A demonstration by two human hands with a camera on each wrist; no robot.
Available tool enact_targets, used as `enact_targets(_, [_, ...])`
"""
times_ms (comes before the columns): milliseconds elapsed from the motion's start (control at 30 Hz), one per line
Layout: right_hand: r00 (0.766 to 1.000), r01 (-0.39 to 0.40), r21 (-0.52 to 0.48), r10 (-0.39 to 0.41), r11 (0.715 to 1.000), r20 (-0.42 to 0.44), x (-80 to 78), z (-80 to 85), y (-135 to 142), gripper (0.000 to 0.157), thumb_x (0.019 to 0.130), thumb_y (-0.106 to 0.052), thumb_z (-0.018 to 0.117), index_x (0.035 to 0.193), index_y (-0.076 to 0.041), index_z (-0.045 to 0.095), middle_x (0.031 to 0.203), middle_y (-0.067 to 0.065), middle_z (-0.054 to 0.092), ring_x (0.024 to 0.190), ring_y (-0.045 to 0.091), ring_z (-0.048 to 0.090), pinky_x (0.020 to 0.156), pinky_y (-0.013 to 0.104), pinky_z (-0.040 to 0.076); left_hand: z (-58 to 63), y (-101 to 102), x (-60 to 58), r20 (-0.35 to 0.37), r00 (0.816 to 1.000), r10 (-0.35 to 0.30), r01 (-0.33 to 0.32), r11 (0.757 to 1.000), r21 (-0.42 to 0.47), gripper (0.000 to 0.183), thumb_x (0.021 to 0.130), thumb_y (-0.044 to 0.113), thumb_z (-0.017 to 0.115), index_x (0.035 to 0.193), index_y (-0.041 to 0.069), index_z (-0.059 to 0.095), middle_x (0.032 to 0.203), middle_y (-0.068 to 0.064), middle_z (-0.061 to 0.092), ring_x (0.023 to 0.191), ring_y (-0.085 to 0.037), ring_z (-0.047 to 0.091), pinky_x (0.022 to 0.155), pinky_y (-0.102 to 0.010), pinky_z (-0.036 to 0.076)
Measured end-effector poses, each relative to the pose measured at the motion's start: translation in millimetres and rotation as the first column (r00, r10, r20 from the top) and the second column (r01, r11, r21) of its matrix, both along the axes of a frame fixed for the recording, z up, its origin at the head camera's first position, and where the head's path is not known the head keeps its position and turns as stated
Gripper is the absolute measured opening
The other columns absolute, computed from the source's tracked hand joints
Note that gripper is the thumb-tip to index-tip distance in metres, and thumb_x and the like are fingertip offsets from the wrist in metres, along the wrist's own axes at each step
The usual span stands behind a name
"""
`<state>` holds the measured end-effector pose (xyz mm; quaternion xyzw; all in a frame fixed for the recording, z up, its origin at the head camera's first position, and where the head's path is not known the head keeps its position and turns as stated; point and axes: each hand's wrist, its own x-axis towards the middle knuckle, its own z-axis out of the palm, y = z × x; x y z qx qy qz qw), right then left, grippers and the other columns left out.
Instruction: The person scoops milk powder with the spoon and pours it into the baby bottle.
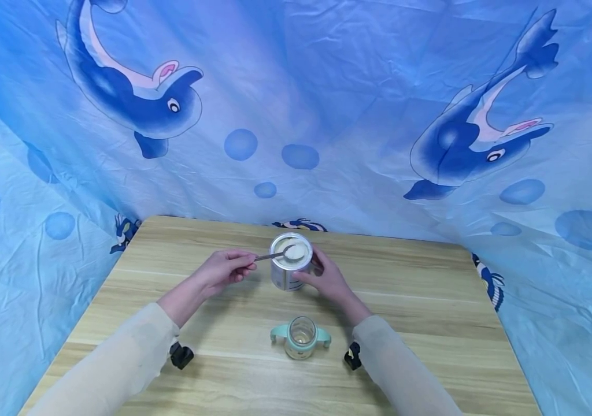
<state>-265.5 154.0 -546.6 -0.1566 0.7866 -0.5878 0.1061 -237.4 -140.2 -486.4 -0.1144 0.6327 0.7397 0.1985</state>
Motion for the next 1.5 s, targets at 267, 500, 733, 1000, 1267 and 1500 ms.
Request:
enact_targets(267, [1.000,0.003,0.006,-0.003,1.000,0.006,4.6,5.5,2,0.085,0.094,-0.017,0.085,0.165,-0.010,0.039,0.163,0.018,0.048,0.151,0.038,0.044,0.124,0.053,0.040,1.1,-2,1.8,0.020,1.000,-0.021,0.019,0.998,0.066,0.033,0.107,0.009,0.065,0.136,-0.007,0.062,0.087,-0.003,0.076,0.069,-0.006,0.066,0.058,-0.014,0.053])
enact_targets(500, [1.000,0.003,0.043,-0.004,0.999,0.017,9.7,10.0,8,0.091,0.093,-0.021,0.086,0.166,-0.007,0.034,0.165,0.020,0.044,0.152,0.040,0.043,0.125,0.055,0.038,5.5,-5,4.8,0.031,0.998,-0.048,0.044,0.995,0.094,0.032,0.108,0.011,0.064,0.136,-0.005,0.062,0.087,-0.002,0.076,0.068,-0.005,0.064,0.057,-0.014,0.052])
enact_targets(733, [1.000,-0.007,0.076,0.006,0.997,0.012,18.9,20.7,26,0.098,0.093,-0.023,0.086,0.169,-0.008,0.027,0.170,0.017,0.037,0.155,0.039,0.039,0.125,0.058,0.036,15.5,-10,9.4,0.039,0.996,-0.077,0.072,0.991,0.109,0.033,0.109,0.012,0.063,0.138,-0.005,0.062,0.090,-0.003,0.075,0.069,-0.006,0.064,0.057,-0.014,0.051])
enact_targets(1000, [0.998,-0.036,0.117,0.043,0.992,-0.054,37.3,36.5,46,0.093,0.094,-0.017,0.084,0.168,-0.005,0.028,0.170,0.020,0.035,0.155,0.042,0.037,0.126,0.059,0.033,30.4,-17,16.1,0.017,0.990,-0.138,0.136,0.987,0.090,0.029,0.107,0.012,0.066,0.132,-0.003,0.066,0.091,-0.003,0.076,0.071,-0.007,0.065,0.059,-0.014,0.053])
enact_targets(1267, [0.986,-0.127,0.112,0.138,0.986,-0.090,63.6,58.8,50,0.091,0.092,-0.017,0.086,0.166,-0.005,0.034,0.168,0.018,0.040,0.154,0.039,0.040,0.125,0.054,0.035,45.1,-26,26.1,-0.007,0.976,-0.216,0.216,0.974,0.068,0.038,0.108,0.011,0.065,0.140,-0.007,0.060,0.091,-0.003,0.077,0.073,-0.006,0.066,0.060,-0.014,0.054])
enact_targets(1500, [0.967,-0.214,0.138,0.230,0.967,-0.108,89.2,72.7,51,0.092,0.092,-0.017,0.087,0.166,-0.006,0.034,0.169,0.017,0.039,0.155,0.039,0.038,0.126,0.053,0.033,54.3,-30,33.7,-0.020,0.963,-0.269,0.270,0.963,0.009,0.033,0.107,0.012,0.066,0.135,-0.005,0.065,0.094,-0.004,0.077,0.075,-0.007,0.066,0.061,-0.015,0.053])
